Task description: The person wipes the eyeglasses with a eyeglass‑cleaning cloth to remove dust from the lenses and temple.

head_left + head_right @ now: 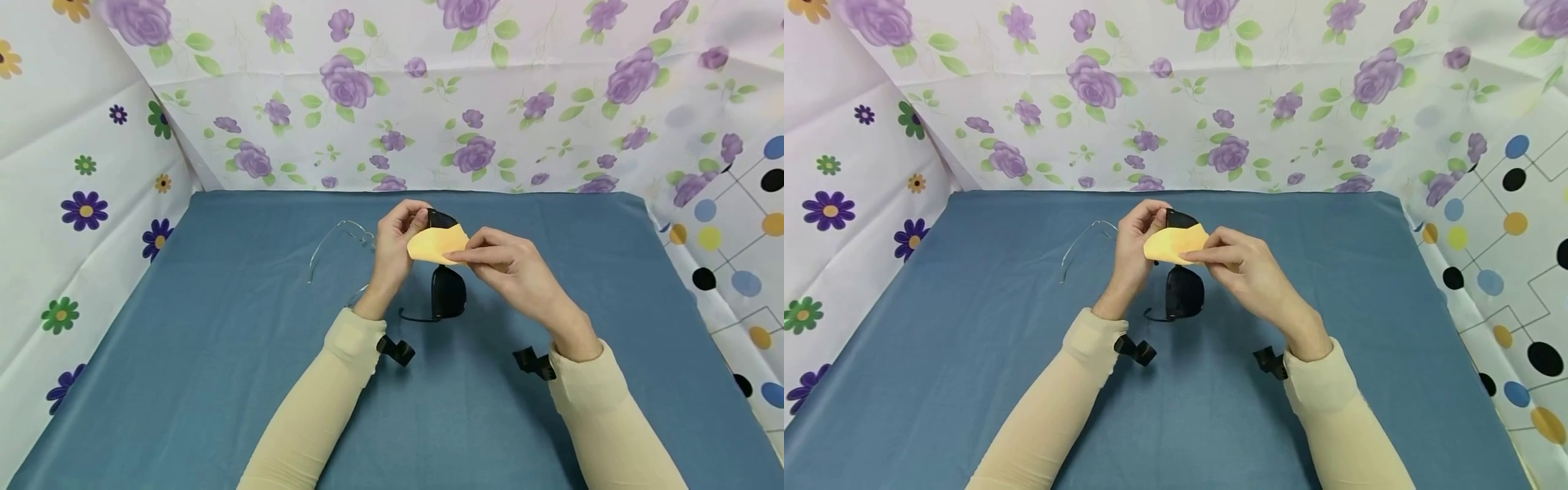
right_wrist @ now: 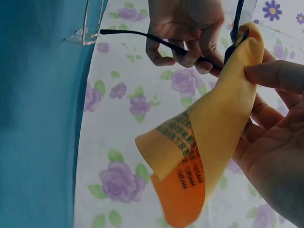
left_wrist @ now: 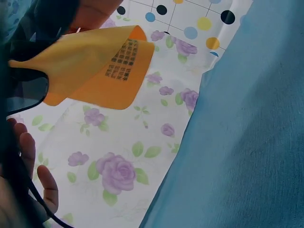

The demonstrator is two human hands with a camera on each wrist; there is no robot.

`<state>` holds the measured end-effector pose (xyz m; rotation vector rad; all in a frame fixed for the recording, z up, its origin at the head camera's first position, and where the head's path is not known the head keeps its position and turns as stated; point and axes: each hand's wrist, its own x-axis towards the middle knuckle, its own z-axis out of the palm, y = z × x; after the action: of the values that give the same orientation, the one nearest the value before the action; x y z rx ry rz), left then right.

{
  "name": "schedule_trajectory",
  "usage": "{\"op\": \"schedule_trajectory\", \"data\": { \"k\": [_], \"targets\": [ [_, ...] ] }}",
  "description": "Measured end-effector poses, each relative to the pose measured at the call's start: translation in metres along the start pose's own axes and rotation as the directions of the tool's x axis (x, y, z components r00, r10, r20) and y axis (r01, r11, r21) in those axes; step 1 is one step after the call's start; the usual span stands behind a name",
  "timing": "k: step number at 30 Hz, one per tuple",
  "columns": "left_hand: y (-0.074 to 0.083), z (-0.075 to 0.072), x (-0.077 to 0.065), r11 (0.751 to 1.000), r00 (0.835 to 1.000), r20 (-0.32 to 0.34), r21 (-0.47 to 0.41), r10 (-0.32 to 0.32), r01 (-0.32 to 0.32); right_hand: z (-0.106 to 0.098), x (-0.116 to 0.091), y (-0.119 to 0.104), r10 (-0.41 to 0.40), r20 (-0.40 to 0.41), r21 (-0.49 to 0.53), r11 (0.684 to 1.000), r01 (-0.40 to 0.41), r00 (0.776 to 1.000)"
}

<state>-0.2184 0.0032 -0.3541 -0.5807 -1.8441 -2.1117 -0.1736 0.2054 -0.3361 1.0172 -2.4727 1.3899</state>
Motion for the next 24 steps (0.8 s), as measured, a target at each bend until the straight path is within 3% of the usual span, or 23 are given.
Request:
{"op": "schedule_trajectory", "data": {
  "k": [3,6,9,11,13,19,24],
  "targets": [
    [0.000,0.001,0.000,1.000,1.000,-0.009,-0.012,-0.015,0.014,-0.008,-0.001,0.004,0.126,0.040,0.195,0.972,-0.131,0.991],
    [0.000,0.002,0.000,0.999,0.999,0.003,-0.024,-0.033,0.033,-0.017,-0.002,0.010,0.270,0.045,0.455,0.851,-0.260,0.962],
    [-0.008,0.002,0.001,0.999,0.999,0.023,-0.036,-0.038,0.039,-0.024,-0.002,0.016,0.374,0.006,0.637,0.713,-0.292,0.927],
    [-0.016,0.002,0.003,0.999,0.999,0.033,-0.038,-0.033,0.034,-0.025,-0.002,0.017,0.416,-0.031,0.667,0.686,-0.291,0.909],
    [-0.025,0.001,0.004,0.998,0.999,0.040,-0.047,-0.028,0.030,-0.024,-0.001,0.017,0.435,-0.076,0.654,0.701,-0.285,0.897],
    [-0.035,0.003,0.004,0.999,0.996,0.084,-0.044,0.013,-0.009,-0.017,0.003,0.010,0.430,-0.180,0.454,0.834,-0.313,0.885],
    [-0.035,0.004,0.002,0.998,0.988,0.146,0.025,0.052,-0.056,-0.014,0.003,0.008,0.421,-0.196,0.375,0.867,-0.328,0.886]
  ]
}}
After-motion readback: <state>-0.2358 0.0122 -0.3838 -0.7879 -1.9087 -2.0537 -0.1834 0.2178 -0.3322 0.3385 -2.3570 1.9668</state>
